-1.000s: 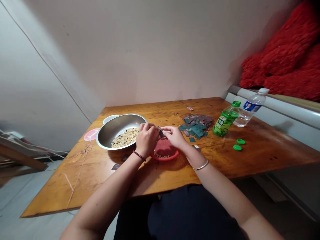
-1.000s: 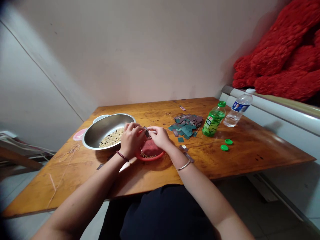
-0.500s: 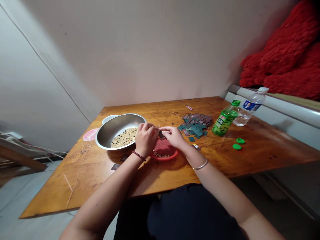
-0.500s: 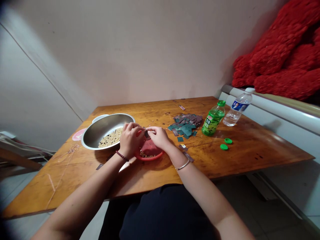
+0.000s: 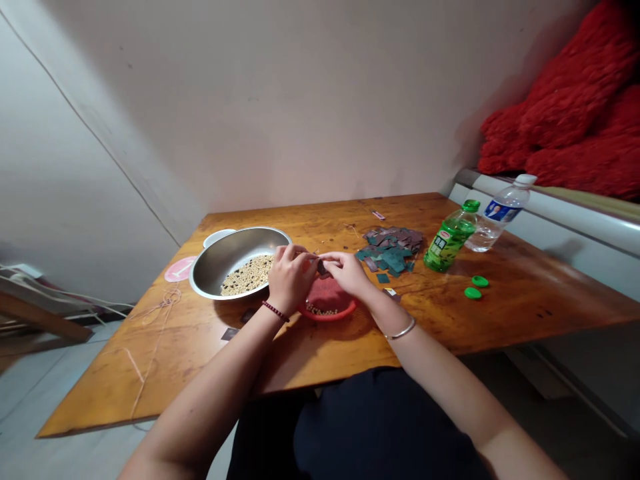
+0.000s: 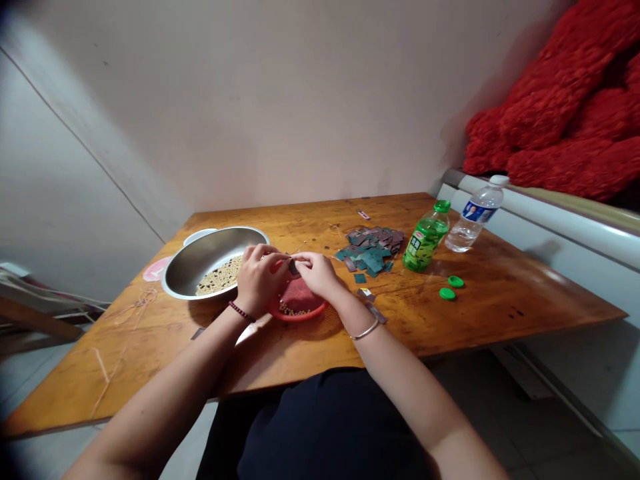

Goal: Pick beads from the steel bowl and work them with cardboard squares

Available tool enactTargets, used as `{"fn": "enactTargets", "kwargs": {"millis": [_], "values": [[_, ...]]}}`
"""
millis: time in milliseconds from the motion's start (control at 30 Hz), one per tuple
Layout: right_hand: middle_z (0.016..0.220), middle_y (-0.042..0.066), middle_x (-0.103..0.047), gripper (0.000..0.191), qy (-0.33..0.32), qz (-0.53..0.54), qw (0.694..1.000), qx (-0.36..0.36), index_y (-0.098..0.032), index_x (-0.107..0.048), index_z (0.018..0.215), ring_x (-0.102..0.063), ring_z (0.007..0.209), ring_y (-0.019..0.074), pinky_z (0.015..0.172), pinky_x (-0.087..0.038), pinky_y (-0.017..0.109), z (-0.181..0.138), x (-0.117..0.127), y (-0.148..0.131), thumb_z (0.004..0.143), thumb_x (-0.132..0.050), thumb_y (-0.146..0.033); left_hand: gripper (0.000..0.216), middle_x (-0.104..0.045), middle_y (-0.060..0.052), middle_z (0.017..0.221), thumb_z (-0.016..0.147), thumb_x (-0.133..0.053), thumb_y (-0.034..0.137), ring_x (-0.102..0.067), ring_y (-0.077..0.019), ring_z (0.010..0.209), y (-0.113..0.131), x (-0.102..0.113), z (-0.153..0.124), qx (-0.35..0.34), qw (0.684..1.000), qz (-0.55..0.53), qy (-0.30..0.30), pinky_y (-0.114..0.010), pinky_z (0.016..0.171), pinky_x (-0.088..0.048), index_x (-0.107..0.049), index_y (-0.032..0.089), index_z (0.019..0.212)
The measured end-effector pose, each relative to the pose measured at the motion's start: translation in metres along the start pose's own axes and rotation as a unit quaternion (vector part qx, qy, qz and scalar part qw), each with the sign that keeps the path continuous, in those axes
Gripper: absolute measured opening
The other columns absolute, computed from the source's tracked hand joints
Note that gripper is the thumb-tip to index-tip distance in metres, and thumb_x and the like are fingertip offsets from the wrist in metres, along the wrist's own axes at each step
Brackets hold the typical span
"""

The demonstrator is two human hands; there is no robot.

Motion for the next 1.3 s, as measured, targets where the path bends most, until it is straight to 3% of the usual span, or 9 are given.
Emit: {"fn": "enactTargets", "kwargs": {"millis": [533,1300], "values": [[0.094,0.007,-0.072,0.025,-0.007,0.011,1.0,-0.017,-0.016,-0.069,0.097,-0.069,0.082,0.0176,0.074,-0.058,0.031,-0.002,0.0,-0.01,0.08,-0.052,-0.013,0.019,-0.061,-0.005,0.092,0.084,-0.054,0.037,-0.047,-0.0207,0.093,-0.003,0.0,-0.001,-0.008,1.0,0.0,0.01,-0.032,0.079,-0.043,-0.069,0.025,0.083],[0.093,0.006,-0.072,0.027,-0.006,-0.001,1.0,-0.02,-0.015,-0.069,0.096,-0.069,0.082,0.0174,0.077,-0.057,0.032,-0.003,-0.001,-0.012,0.078,-0.051,-0.01,0.018,-0.062,-0.004,0.094,0.085,-0.053,0.035,-0.045,-0.0214,0.094,-0.005,0.002,-0.001,-0.027,0.999,0.033,-0.003,-0.031,0.077,-0.041,-0.069,0.027,0.085]]}}
Point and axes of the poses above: each hand's wrist, its own z-axis towards the middle knuckle, its own x-axis out of the back of the hand, y = z × x, the point moved 1 cm from there along z, towards the middle knuckle
